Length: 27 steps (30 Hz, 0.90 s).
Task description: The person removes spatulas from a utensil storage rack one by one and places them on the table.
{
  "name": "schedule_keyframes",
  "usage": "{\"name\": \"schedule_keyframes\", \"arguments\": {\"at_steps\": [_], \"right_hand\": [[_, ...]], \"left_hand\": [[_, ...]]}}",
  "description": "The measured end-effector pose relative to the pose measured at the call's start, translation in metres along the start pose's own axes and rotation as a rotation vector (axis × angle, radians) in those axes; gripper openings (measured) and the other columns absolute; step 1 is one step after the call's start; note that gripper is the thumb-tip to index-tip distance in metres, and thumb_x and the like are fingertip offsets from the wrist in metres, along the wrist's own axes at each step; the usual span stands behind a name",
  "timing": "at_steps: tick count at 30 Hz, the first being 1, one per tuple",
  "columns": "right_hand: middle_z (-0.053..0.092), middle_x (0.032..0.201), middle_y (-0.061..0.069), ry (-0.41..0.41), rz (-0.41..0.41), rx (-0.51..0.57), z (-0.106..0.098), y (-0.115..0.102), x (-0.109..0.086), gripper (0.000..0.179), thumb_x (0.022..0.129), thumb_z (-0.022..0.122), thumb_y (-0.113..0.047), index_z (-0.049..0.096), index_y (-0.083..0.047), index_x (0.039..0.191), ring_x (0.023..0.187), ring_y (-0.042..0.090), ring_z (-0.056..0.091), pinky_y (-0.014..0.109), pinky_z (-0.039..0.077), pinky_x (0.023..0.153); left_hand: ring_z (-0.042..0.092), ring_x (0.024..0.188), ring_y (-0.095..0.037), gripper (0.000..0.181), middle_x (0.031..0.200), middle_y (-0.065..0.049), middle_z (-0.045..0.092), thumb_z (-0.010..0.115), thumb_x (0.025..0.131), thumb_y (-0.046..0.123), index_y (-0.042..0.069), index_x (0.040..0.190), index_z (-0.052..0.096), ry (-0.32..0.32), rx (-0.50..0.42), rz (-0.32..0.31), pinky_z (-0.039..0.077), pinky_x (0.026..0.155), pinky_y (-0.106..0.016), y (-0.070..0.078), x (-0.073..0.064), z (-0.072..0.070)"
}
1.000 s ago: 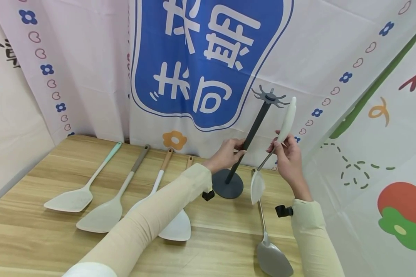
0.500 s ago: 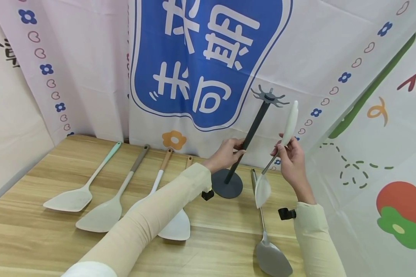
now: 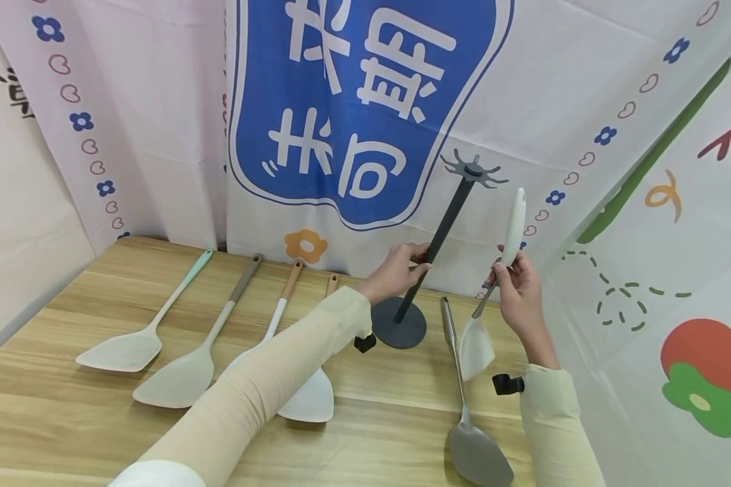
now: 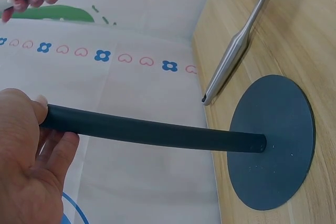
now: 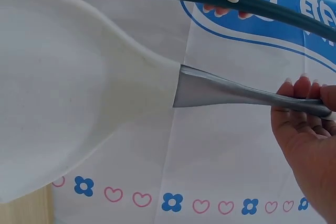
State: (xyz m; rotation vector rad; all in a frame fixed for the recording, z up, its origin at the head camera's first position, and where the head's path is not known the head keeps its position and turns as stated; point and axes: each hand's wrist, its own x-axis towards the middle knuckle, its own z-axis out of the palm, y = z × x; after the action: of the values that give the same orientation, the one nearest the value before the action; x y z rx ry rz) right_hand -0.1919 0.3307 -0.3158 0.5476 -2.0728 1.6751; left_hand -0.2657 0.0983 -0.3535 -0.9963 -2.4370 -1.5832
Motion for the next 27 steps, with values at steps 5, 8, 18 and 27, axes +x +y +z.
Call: {"name": "schedule_keyframes", "arguments": {"at_steps": [5, 8, 18, 27], "right_hand": [[0.061, 0.092, 0.000, 0.002, 0.008, -0.058, -0.005, 0.002, -0.004, 0.024, 0.106, 0.048, -0.002, 0.056, -0.009, 0.128, 0.075, 0.009, 0.059, 0.015, 0.054, 0.071], [0.061, 0.093, -0.002, 0.003, 0.016, -0.075, -0.009, 0.004, -0.006, 0.024, 0.106, 0.049, -0.002, 0.056, -0.010, 0.127, 0.075, 0.008, 0.058, 0.014, 0.053, 0.070], [0.060, 0.089, -0.004, 0.024, 0.045, -0.106, -0.019, 0.010, -0.011, 0.025, 0.105, 0.049, -0.001, 0.057, -0.013, 0.126, 0.072, 0.007, 0.058, 0.014, 0.052, 0.067], [0.060, 0.089, -0.005, 0.020, 0.055, -0.124, -0.028, 0.013, -0.018, 0.026, 0.105, 0.048, 0.001, 0.056, -0.014, 0.125, 0.072, 0.007, 0.057, 0.014, 0.051, 0.066]], "left_hand": [[0.070, 0.110, -0.021, 0.044, 0.126, -0.016, 0.069, 0.058, 0.102, 0.004, 0.001, 0.146, 0.053, 0.008, -0.004, 0.000, 0.056, 0.090, -0.021, -0.001, 0.000, 0.000], [0.070, 0.110, -0.021, 0.043, 0.125, -0.017, 0.069, 0.058, 0.103, 0.004, 0.001, 0.145, 0.054, 0.010, -0.001, 0.001, 0.056, 0.090, -0.021, -0.001, 0.000, 0.000], [0.070, 0.110, -0.021, 0.043, 0.125, -0.016, 0.069, 0.058, 0.102, 0.004, 0.001, 0.145, 0.053, 0.012, 0.006, 0.004, 0.056, 0.091, -0.021, 0.001, 0.000, 0.000], [0.070, 0.110, -0.021, 0.042, 0.124, -0.016, 0.069, 0.058, 0.102, 0.004, 0.001, 0.144, 0.054, 0.013, 0.003, 0.000, 0.056, 0.091, -0.021, 0.000, 0.000, 0.001]]}}
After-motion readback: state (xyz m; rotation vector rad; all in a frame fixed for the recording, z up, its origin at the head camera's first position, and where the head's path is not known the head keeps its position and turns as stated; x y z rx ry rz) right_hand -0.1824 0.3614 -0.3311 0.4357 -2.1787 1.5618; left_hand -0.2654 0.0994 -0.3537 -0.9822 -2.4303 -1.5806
